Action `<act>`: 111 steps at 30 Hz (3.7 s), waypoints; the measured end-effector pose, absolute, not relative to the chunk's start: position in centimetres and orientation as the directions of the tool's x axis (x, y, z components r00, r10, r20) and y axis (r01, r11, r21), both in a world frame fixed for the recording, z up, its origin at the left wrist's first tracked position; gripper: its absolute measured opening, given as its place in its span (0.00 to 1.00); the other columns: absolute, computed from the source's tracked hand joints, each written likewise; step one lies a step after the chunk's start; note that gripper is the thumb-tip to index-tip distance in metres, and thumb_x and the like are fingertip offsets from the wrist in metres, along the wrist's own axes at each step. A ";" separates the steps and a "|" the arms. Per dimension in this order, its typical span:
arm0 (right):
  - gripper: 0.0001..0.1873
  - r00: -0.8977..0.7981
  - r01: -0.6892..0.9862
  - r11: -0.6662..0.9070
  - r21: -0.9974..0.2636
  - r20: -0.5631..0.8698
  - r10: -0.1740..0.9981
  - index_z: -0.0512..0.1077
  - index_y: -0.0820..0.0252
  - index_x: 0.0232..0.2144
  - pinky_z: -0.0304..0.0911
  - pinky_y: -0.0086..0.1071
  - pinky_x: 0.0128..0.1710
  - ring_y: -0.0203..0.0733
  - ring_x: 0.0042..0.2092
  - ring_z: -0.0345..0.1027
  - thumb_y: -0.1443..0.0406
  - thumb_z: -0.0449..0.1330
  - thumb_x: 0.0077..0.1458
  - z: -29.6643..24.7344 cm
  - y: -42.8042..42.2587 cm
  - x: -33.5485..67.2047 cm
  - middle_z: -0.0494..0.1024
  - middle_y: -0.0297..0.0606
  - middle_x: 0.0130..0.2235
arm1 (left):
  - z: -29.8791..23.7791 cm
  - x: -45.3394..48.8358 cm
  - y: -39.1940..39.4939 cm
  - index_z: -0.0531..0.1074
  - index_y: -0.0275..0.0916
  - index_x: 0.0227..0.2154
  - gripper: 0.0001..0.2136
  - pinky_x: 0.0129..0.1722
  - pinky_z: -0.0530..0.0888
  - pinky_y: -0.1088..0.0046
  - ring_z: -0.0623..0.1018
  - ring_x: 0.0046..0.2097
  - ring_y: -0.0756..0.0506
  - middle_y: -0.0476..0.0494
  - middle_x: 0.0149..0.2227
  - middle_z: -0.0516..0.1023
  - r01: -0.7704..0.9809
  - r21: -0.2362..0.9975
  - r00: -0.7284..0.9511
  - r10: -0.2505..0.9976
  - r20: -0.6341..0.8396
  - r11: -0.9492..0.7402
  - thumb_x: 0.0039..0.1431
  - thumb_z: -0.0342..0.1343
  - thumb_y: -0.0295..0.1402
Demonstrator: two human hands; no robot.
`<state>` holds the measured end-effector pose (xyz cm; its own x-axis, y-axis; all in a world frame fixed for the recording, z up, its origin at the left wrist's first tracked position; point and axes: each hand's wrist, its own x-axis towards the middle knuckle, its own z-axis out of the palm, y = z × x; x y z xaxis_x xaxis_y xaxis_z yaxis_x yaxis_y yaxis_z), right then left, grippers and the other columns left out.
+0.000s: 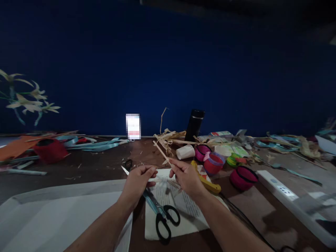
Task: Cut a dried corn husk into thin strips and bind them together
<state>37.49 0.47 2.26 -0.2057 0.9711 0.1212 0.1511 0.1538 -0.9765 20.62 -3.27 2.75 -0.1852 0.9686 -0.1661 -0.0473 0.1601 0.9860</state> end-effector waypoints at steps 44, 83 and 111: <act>0.17 -0.379 0.251 0.341 -0.906 0.233 0.896 0.71 0.56 0.47 0.55 0.25 0.28 0.33 0.26 0.59 0.63 0.51 0.56 1.4 -1.1 35.8 0.69 0.31 0.21 | 2.1 20.6 -3.2 0.71 0.36 0.21 0.12 0.23 0.67 0.79 0.69 0.22 0.53 0.50 0.22 0.72 0.108 0.984 -0.211 0.971 -0.114 0.139 0.44 0.57 0.41; 0.05 -0.353 0.894 0.356 -0.272 0.062 0.933 0.70 0.60 0.28 0.47 0.29 0.29 0.40 0.33 0.66 0.69 0.54 0.50 2.1 -0.3 39.0 0.75 0.37 0.30 | 3.8 18.4 -3.1 0.71 0.43 0.23 0.11 0.25 0.57 0.75 0.73 0.31 0.47 0.48 0.29 0.77 0.896 0.417 -0.218 0.970 0.112 0.153 0.53 0.48 0.40; 0.08 -0.395 0.884 0.401 -0.240 0.078 0.916 0.70 0.61 0.27 0.47 0.29 0.29 0.39 0.33 0.66 0.65 0.52 0.53 2.9 -0.6 38.7 0.74 0.39 0.31 | 3.6 18.2 -3.5 0.70 0.44 0.33 0.08 0.30 0.60 0.75 0.72 0.38 0.48 0.49 0.37 0.73 0.914 0.405 -0.142 0.945 0.294 0.012 0.57 0.46 0.34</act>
